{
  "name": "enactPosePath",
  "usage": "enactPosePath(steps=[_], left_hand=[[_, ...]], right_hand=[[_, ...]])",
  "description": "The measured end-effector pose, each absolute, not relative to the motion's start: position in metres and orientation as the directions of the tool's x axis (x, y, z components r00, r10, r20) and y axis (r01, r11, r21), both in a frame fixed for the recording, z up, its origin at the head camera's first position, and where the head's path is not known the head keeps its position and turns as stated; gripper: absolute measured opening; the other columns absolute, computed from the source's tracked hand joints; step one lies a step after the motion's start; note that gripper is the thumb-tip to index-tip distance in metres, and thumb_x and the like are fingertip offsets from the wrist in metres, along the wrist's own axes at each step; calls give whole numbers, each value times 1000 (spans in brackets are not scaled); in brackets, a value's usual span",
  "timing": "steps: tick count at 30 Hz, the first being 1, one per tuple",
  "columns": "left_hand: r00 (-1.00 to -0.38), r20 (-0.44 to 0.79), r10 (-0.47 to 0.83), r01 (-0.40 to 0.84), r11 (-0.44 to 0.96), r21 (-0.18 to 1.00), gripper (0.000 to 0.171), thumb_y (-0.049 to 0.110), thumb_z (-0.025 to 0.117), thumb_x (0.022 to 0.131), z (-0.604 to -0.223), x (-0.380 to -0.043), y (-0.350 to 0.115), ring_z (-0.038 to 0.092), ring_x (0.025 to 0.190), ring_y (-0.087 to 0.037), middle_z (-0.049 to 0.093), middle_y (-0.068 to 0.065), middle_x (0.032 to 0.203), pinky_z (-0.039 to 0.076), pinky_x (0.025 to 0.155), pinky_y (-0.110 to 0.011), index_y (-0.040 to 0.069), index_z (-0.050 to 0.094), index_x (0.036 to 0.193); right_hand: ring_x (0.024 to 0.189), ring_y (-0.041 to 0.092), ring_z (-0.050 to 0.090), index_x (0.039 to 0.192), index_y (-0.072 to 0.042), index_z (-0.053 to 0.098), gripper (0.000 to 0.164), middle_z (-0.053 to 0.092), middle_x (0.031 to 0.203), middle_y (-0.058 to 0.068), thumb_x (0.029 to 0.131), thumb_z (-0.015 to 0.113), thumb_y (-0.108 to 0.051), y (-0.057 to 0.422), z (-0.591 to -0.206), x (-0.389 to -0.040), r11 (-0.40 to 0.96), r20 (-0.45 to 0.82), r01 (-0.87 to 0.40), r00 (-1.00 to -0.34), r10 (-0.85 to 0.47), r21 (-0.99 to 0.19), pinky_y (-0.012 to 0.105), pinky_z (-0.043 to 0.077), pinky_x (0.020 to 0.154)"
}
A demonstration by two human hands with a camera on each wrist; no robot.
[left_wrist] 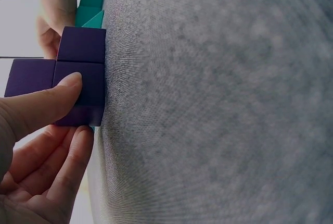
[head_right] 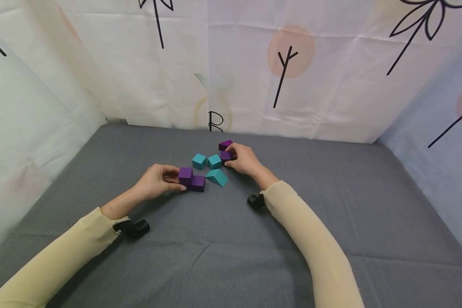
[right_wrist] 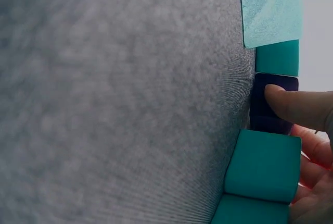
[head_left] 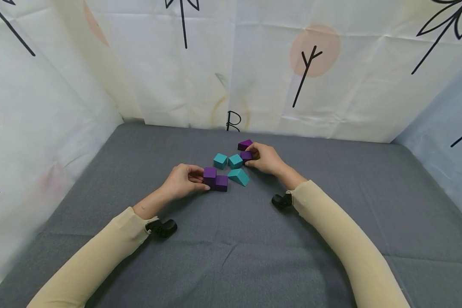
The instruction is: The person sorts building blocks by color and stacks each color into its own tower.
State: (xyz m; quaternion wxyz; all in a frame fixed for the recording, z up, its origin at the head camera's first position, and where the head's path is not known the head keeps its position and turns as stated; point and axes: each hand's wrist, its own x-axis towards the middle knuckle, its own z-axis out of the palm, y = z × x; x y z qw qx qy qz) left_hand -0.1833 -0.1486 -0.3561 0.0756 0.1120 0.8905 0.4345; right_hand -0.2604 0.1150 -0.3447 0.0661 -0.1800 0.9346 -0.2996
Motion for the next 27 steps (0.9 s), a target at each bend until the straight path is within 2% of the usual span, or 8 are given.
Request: enactPosePath(steps=[17,27], left_hand=[[-963,-34,269,140,603,785,43,8,79,78,-355,-184,-149,68,92,-26,69,-20,104,57,82,-37,-8,64,115],[-960,-2,279,170,592,788,40,6,79,78,-358,-184,-149,69,92,-27,70,-20,102,57,81,-37,-7,65,113]], right_hand=[[106,30,60,125,-3,59,40,64,114,17,90,68,-20,122,-346,-257,718,34,-337,-916,-401,-609,44,49,92],[103,30,62,127,-3,58,41,63,114,17,92,65,-24,124,-343,-250,664,79,-320,-927,-367,-676,41,51,90]])
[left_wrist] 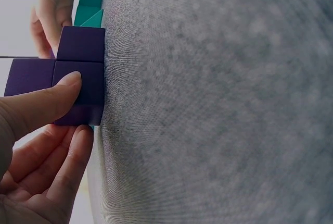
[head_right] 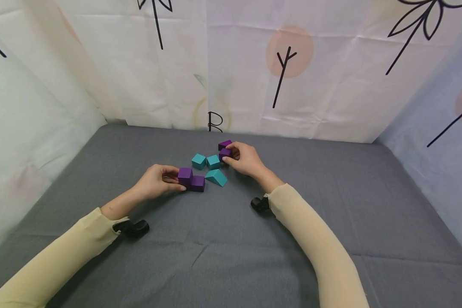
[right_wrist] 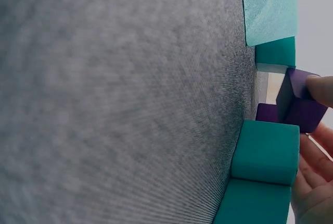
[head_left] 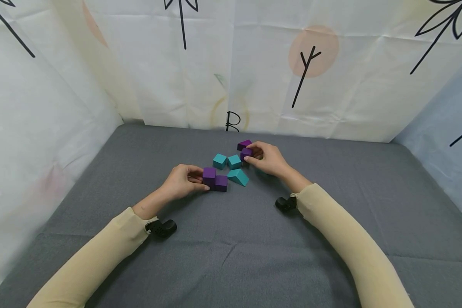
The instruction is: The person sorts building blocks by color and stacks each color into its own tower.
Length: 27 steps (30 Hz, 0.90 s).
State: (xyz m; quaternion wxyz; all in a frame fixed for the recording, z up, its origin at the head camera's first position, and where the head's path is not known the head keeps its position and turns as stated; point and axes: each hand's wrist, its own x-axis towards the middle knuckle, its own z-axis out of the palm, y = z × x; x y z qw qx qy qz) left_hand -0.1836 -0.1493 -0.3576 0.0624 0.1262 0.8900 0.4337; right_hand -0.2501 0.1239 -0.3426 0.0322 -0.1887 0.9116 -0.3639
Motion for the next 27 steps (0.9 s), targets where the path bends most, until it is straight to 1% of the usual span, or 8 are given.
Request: enactPosePath(steps=[5,8,14,19,22,27], left_hand=[[-961,-7,277,164,589,792,40,7,79,78,-358,-184,-150,69,92,-26,70,-19,102,57,81,-36,-6,65,113],[-961,-7,278,164,590,791,40,7,79,78,-358,-183,-149,69,92,-26,70,-19,102,57,81,-36,-6,65,113],[-961,-7,277,165,594,787,40,7,79,78,-358,-183,-149,68,92,-26,70,-19,103,57,80,-36,-6,65,114],[-961,-8,277,165,595,786,40,7,79,78,-358,-183,-148,69,92,-26,70,-20,102,57,80,-36,-7,65,114],[-961,-9,277,165,596,786,41,7,79,78,-358,-184,-148,69,92,-26,70,-19,102,57,81,-36,-6,65,114],[-960,-14,280,161,594,788,40,8,79,79,-359,-185,-147,69,91,-25,70,-19,102,57,80,-36,-6,65,114]], right_hand=[[106,30,62,128,-5,56,42,63,116,16,93,64,-26,124,-341,-247,644,106,-328,-928,-358,-691,41,51,93],[105,29,63,128,-6,57,41,62,115,15,93,64,-27,123,-341,-245,614,139,-354,-919,-370,-706,40,52,92],[99,27,63,126,-9,63,36,61,112,13,94,63,-24,119,-342,-236,535,211,-446,-871,-443,-718,40,53,88],[97,26,65,123,-7,65,32,63,112,14,93,63,-19,114,-344,-228,462,245,-499,-827,-506,-733,39,54,86],[94,24,66,122,-6,65,32,66,110,12,93,63,-17,111,-344,-224,437,240,-504,-814,-529,-745,36,55,83],[89,21,67,121,-8,67,30,70,105,9,93,64,-19,104,-342,-216,418,191,-457,-821,-539,-785,33,55,78]])
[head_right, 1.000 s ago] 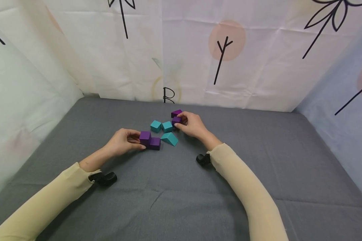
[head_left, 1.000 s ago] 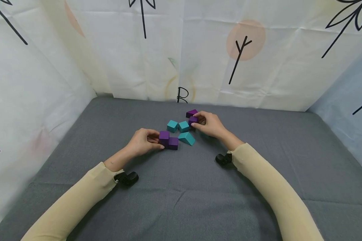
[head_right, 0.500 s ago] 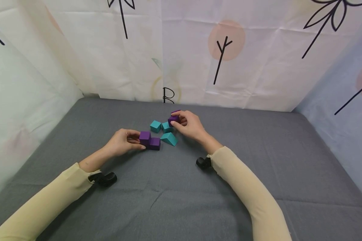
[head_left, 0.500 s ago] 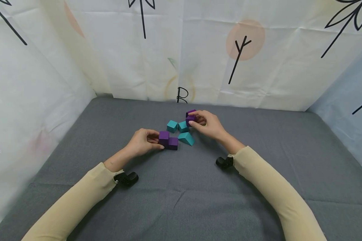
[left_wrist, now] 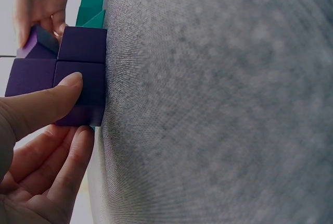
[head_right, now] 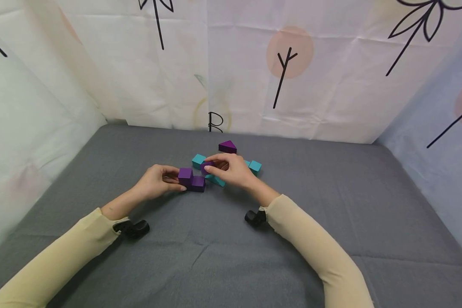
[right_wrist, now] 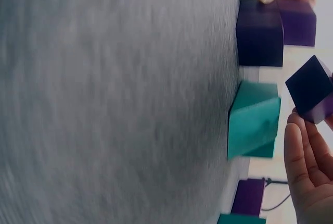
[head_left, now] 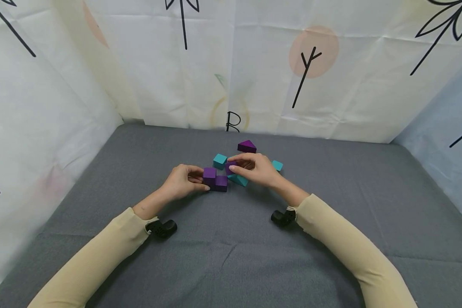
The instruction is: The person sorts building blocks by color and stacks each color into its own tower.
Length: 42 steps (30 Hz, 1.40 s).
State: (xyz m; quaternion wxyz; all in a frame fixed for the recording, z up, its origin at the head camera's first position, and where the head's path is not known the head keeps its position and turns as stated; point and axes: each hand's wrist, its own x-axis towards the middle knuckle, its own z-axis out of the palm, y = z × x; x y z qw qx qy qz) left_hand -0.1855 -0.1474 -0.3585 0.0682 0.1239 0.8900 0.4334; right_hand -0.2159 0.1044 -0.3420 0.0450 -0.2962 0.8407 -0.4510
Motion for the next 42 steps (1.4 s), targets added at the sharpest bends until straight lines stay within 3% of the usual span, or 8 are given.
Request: enactPosePath(steps=[11,24,42], left_hand=[[-960,-21,280,155,591,791,40,7,78,79,-357,-184,-147,69,91,-26,70,-19,102,57,80,-36,-6,65,114],[-959,-19,283,161,596,787,40,7,78,79,-359,-186,-148,68,92,-25,69,-19,103,57,81,-36,-6,65,114],[-960,-21,278,157,601,784,41,8,78,79,-358,-185,-147,69,93,-27,69,-20,104,57,81,-36,-6,65,115]], right_hand=[[90,19,67,118,-9,68,29,71,104,8,93,65,-21,96,-345,-208,399,136,-398,-828,-543,-826,31,53,76],[79,18,65,116,-9,68,28,70,101,7,94,61,-26,92,-343,-203,485,118,-426,-831,-544,-764,29,52,68],[86,15,62,115,-14,69,27,69,104,2,93,64,-29,83,-346,-199,494,166,-440,-848,-503,-750,29,52,73]])
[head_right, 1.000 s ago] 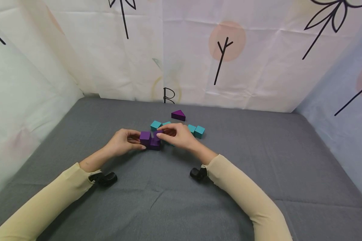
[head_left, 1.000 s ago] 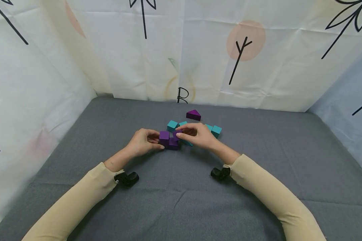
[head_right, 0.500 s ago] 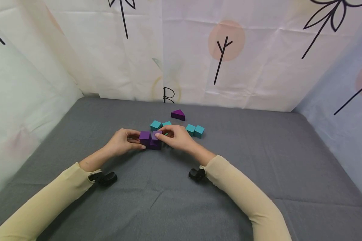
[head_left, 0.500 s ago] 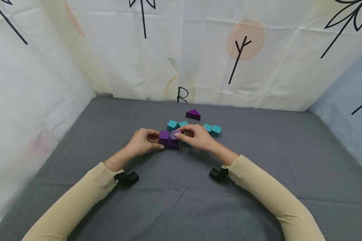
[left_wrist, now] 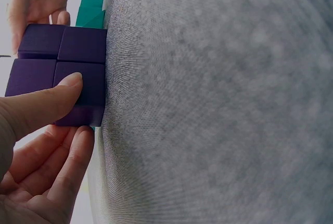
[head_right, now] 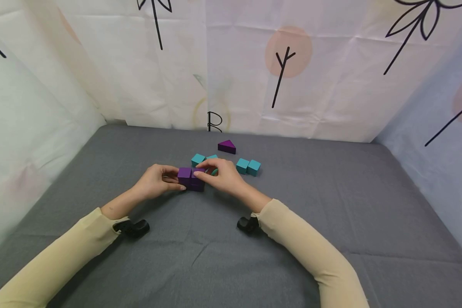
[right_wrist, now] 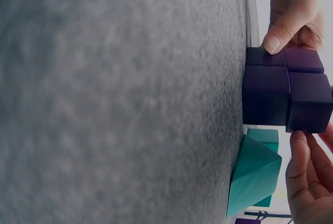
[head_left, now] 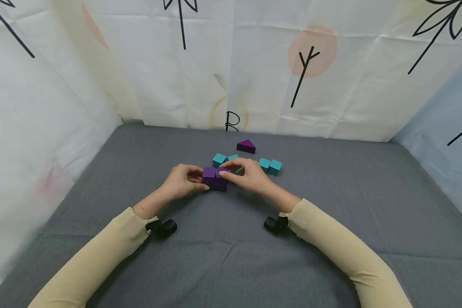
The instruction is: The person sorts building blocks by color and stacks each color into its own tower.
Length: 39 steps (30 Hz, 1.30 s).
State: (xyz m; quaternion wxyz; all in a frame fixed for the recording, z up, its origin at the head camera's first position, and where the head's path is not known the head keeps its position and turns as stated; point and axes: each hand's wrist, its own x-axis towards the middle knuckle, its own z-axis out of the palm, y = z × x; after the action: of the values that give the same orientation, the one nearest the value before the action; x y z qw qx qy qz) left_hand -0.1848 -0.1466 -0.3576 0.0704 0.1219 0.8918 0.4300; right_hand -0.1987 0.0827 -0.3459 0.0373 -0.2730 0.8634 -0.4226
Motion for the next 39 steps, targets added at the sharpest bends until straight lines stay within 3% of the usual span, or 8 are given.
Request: enactPosePath(steps=[6,39], left_hand=[[-958,-11,288,168,589,791,40,7,78,79,-358,-184,-147,69,92,-27,70,-21,103,57,80,-35,-7,65,115],[-959,-17,282,156,579,801,41,8,79,79,-359,-185,-147,70,92,-27,70,-21,102,58,80,-35,-7,65,114]], right_hand=[[82,13,60,115,-15,69,28,69,111,2,92,65,-30,79,-347,-197,500,155,-423,-858,-491,-756,28,50,65],[89,17,62,119,-11,67,35,68,114,4,89,70,-30,80,-344,-198,459,152,-393,-866,-477,-797,30,52,72]])
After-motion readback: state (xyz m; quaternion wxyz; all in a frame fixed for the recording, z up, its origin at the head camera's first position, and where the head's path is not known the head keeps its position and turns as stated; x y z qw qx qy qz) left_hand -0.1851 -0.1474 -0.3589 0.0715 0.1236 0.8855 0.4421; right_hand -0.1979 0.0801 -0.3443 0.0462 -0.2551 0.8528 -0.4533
